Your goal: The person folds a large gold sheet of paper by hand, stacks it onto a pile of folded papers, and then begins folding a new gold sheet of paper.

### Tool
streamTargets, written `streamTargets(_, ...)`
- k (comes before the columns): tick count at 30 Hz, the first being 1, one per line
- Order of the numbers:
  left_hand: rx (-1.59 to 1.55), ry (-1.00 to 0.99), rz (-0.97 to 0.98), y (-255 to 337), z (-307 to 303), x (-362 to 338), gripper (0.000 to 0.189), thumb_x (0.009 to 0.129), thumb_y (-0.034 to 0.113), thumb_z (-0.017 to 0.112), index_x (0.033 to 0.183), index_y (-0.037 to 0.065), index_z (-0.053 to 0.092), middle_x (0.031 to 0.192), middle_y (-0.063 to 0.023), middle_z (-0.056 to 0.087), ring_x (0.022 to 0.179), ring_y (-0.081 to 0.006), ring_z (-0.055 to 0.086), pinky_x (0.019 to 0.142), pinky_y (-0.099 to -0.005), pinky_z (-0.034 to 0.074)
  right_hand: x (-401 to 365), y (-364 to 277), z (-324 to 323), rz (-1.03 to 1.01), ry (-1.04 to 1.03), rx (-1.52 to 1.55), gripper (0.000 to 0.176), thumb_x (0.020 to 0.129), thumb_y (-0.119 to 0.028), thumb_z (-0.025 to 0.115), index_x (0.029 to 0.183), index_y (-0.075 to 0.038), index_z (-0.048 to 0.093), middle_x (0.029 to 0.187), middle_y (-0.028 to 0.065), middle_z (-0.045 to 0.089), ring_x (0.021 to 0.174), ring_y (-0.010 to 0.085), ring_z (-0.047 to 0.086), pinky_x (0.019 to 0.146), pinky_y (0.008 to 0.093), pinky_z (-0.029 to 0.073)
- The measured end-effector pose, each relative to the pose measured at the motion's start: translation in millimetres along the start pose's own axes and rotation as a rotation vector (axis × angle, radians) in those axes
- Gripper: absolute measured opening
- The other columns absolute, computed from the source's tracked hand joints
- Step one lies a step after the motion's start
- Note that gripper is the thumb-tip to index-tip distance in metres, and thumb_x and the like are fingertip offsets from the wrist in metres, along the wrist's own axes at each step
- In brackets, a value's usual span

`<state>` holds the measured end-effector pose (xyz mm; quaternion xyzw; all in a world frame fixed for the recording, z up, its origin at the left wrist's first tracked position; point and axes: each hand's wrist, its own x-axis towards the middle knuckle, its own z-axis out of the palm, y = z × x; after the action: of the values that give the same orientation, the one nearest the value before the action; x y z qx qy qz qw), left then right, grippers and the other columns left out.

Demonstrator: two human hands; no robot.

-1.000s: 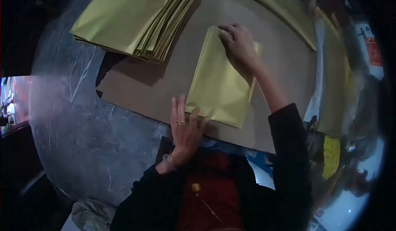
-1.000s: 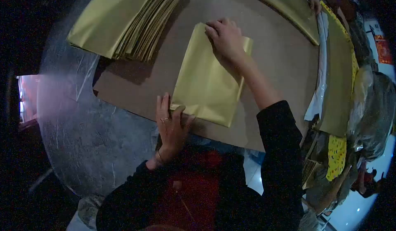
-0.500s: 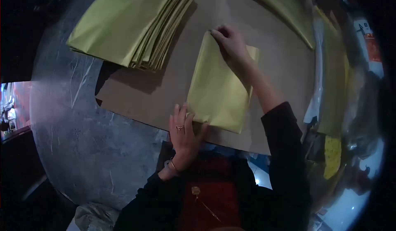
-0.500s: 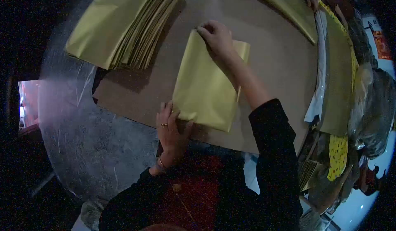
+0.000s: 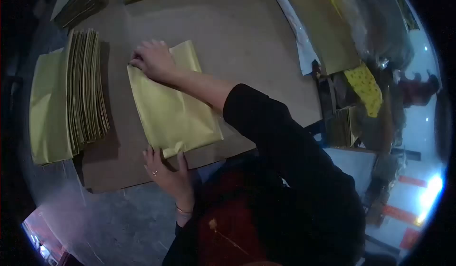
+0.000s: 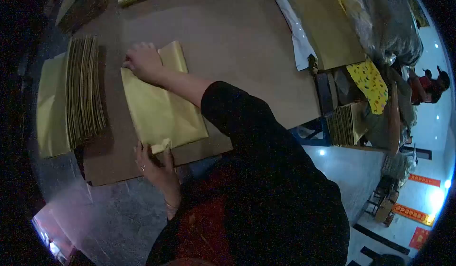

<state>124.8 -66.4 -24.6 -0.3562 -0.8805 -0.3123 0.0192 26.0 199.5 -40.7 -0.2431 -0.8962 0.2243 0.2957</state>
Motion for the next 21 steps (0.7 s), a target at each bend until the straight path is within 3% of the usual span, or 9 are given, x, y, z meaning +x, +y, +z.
streamTargets(1,-0.025,-0.01,-0.009,-2,-3,2,0.055,0.08,0.024,0.071,0.125,0.004,0.049,0.134,-0.0146,0.048,0.13,-0.0347,0.039,0.107,-0.0497,0.026,4,-1,1,0.083,-0.147,0.061,0.02,0.084,-0.033,0.063,0.086,-0.013,0.066,0.092,0.0074,0.059,0.095,0.0281,0.053,0.082,0.0413,0.038)
streamTargets(3,0.031,-0.023,0.004,-6,-2,2,0.055,0.081,0.023,0.07,0.127,0.003,0.048,0.133,-0.0157,0.048,0.129,-0.0351,0.04,0.108,-0.0507,0.026,-3,0,6,-0.043,0.042,-0.04,0.02,0.085,-0.032,0.061,0.089,-0.013,0.064,0.094,0.0079,0.057,0.097,0.0274,0.052,0.084,0.0406,0.037)
streamTargets(7,-0.134,-0.103,0.009,0,-12,17,0.054,0.082,0.018,0.068,0.127,-0.001,0.047,0.131,-0.0191,0.048,0.129,-0.0358,0.039,0.108,-0.0486,0.027,-5,8,-8,0.016,0.004,-0.083,0.02,0.087,-0.029,0.058,0.093,-0.011,0.062,0.096,0.0089,0.056,0.098,0.0269,0.051,0.086,0.0396,0.035)
streamTargets(13,-0.176,-0.227,0.06,2,-15,32,0.064,0.081,0.011,0.068,0.135,-0.003,0.038,0.134,-0.0227,0.044,0.131,-0.0376,0.035,0.109,-0.0438,0.027,-11,26,-65,0.342,-0.122,-0.042,0.021,0.091,-0.026,0.054,0.099,-0.007,0.06,0.102,0.0134,0.059,0.099,0.0303,0.053,0.088,0.042,0.037)
streamTargets(15,-0.326,-0.217,-0.016,5,-13,31,0.07,0.086,0.019,0.066,0.141,-0.003,0.029,0.14,-0.0231,0.038,0.133,-0.0365,0.033,0.109,-0.0437,0.027,-9,34,-80,0.326,-0.072,0.288,0.02,0.093,-0.024,0.053,0.099,-0.006,0.058,0.096,0.013,0.06,0.088,0.0261,0.056,0.081,0.0384,0.042)
streamTargets(16,-0.324,-0.212,-0.016,8,-12,32,0.07,0.086,0.019,0.066,0.141,-0.003,0.029,0.14,-0.0231,0.038,0.133,-0.0365,0.033,0.109,-0.0437,0.027,-12,36,-87,0.278,-0.012,0.6,0.028,0.092,-0.028,0.054,0.099,-0.002,0.054,0.093,0.0164,0.062,0.086,0.0318,0.059,0.078,0.0395,0.044)
streamTargets(17,-0.323,-0.177,-0.043,12,-11,34,0.072,0.087,0.021,0.066,0.142,-0.002,0.026,0.141,-0.023,0.036,0.133,-0.0365,0.032,0.109,-0.0437,0.027,-16,37,-94,0.27,-0.015,0.607,0.028,0.092,-0.028,0.054,0.099,-0.002,0.054,0.093,0.0164,0.062,0.086,0.0318,0.059,0.078,0.0395,0.044)
streamTargets(20,-0.261,-0.118,-0.074,23,-17,41,0.074,0.088,0.02,0.064,0.145,-0.001,0.02,0.142,-0.0215,0.035,0.13,-0.0317,0.035,0.107,-0.0415,0.028,-20,21,-134,0.257,0.062,0.776,0.021,0.095,-0.025,0.054,0.096,-0.004,0.052,0.082,0.0027,0.055,0.074,0.0116,0.049,0.069,0.0272,0.043)
streamTargets(21,-0.452,-0.092,-0.146,30,-20,43,0.072,0.089,0.018,0.063,0.144,-0.001,0.021,0.141,-0.0201,0.035,0.127,-0.0284,0.038,0.104,-0.0395,0.032,-22,25,-138,0.242,0.059,0.788,0.021,0.095,-0.025,0.054,0.096,-0.004,0.052,0.082,0.0027,0.055,0.074,0.0116,0.049,0.069,0.0272,0.043)
